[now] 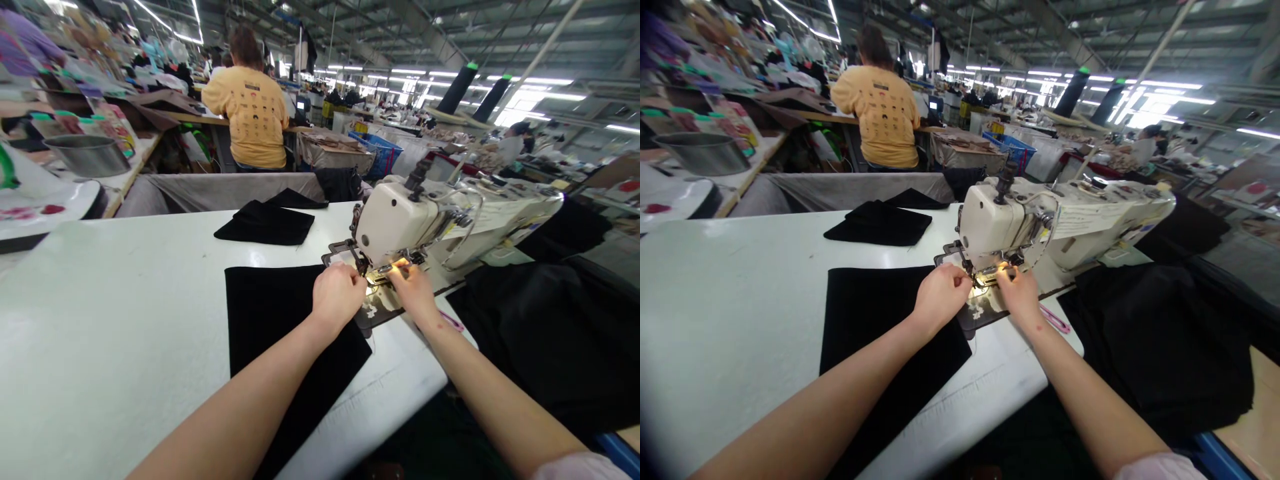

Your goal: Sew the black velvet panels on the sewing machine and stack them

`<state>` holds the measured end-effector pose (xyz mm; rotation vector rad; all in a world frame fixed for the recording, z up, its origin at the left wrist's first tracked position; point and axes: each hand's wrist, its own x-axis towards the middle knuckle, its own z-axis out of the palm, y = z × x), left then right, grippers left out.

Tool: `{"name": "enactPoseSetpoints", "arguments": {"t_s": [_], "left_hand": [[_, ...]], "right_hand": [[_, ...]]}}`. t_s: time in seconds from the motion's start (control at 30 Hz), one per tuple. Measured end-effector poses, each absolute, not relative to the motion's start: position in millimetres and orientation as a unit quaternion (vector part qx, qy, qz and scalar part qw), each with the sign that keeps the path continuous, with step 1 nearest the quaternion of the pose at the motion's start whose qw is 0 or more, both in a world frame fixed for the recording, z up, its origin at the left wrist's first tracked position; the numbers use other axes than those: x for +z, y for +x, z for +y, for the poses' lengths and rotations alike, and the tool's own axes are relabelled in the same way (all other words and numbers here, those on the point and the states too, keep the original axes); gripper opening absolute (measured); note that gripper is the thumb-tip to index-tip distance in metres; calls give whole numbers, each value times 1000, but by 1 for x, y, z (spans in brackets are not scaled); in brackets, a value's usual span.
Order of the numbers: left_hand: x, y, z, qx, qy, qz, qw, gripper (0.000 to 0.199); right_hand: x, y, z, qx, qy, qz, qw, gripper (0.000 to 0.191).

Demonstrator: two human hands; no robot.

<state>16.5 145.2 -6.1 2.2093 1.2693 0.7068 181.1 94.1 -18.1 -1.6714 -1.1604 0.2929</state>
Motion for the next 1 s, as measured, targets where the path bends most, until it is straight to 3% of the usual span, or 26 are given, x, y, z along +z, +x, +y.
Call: {"name": "enactPoseSetpoints", "arguments": {"t_s": [0.1, 0.23, 0.47, 0.7, 0.83, 1.0], "left_hand": [[-7, 15, 145, 274, 802, 465, 256, 25], [-7, 15, 146, 270, 805, 464, 251, 25], [-3, 17, 151, 249, 828, 435, 252, 26], [18, -22, 122, 194, 897, 351, 189, 22], [19, -43, 91, 95, 930, 344, 86, 44], [10, -46, 72, 37, 919, 389, 56, 58]], "right_hand": [[-1, 192, 69, 159, -674, -449, 564, 25], [17, 207, 20, 221, -664, -445, 559, 22], [17, 242, -37, 103, -737, -484, 461, 23], [20, 268, -53, 16, -766, -462, 447, 30], [21, 282, -58, -9, -772, -472, 426, 30], [34, 306, -60, -78, -803, -449, 384, 33]]}}
